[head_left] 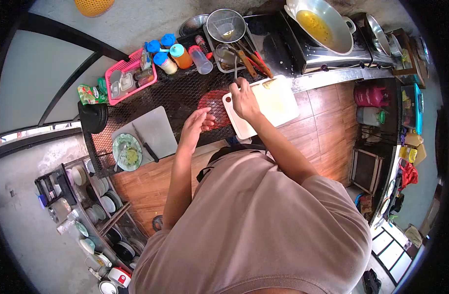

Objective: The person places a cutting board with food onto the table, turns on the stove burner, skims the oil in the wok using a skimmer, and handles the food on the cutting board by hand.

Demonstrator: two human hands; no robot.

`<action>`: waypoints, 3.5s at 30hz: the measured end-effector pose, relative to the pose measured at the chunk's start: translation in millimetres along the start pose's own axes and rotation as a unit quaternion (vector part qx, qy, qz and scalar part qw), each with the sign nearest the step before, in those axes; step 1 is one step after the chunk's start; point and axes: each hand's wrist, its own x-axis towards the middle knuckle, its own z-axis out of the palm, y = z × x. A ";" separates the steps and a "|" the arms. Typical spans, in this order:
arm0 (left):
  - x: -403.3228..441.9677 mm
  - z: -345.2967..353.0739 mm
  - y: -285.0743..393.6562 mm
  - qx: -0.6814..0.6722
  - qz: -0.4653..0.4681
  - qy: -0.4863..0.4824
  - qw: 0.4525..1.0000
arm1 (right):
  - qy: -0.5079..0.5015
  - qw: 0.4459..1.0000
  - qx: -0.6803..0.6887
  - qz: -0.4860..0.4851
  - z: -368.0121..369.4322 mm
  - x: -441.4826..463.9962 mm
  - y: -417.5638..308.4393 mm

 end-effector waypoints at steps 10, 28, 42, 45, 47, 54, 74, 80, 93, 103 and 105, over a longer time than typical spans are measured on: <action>7.1 2.9 -8.7 -0.013 0.009 -0.011 1.000 | 0.003 1.000 -0.020 -0.006 -3.3 2.4 -1.3; 11.3 3.3 -7.5 -0.005 0.002 -0.006 1.000 | -0.029 0.999 -0.019 0.026 -6.2 7.3 2.1; 18.5 1.5 -8.6 -0.012 -0.002 -0.003 1.000 | 0.032 0.758 0.548 0.352 -31.0 67.1 58.2; 19.9 2.7 -7.1 -0.012 -0.010 0.005 1.000 | 0.024 0.732 0.567 0.378 -29.4 82.0 65.7; 22.1 2.7 -6.3 -0.012 -0.007 0.008 1.000 | 0.025 0.726 0.568 0.386 -17.2 96.4 79.1; 18.4 9.3 -16.7 0.006 0.037 0.044 0.998 | -0.043 0.862 0.428 0.269 -45.5 55.8 74.5; 5.2 213.3 -265.3 0.107 0.068 0.061 0.990 | -0.272 0.916 0.293 0.036 -130.3 -246.2 258.7; -6.9 351.2 -241.4 0.154 0.186 0.113 0.964 | -0.260 0.879 0.400 0.011 -176.8 -260.8 215.3; 36.3 195.3 -227.7 0.170 0.072 0.416 0.890 | -0.352 0.830 0.416 0.117 -157.8 -369.5 309.5; 126.2 124.0 -198.4 0.345 0.046 0.432 0.832 | -0.355 0.849 0.351 0.172 -152.7 -277.1 280.2; 144.3 109.6 -195.8 0.330 0.035 0.413 0.848 | -0.347 0.860 0.350 0.132 -132.4 -244.1 271.3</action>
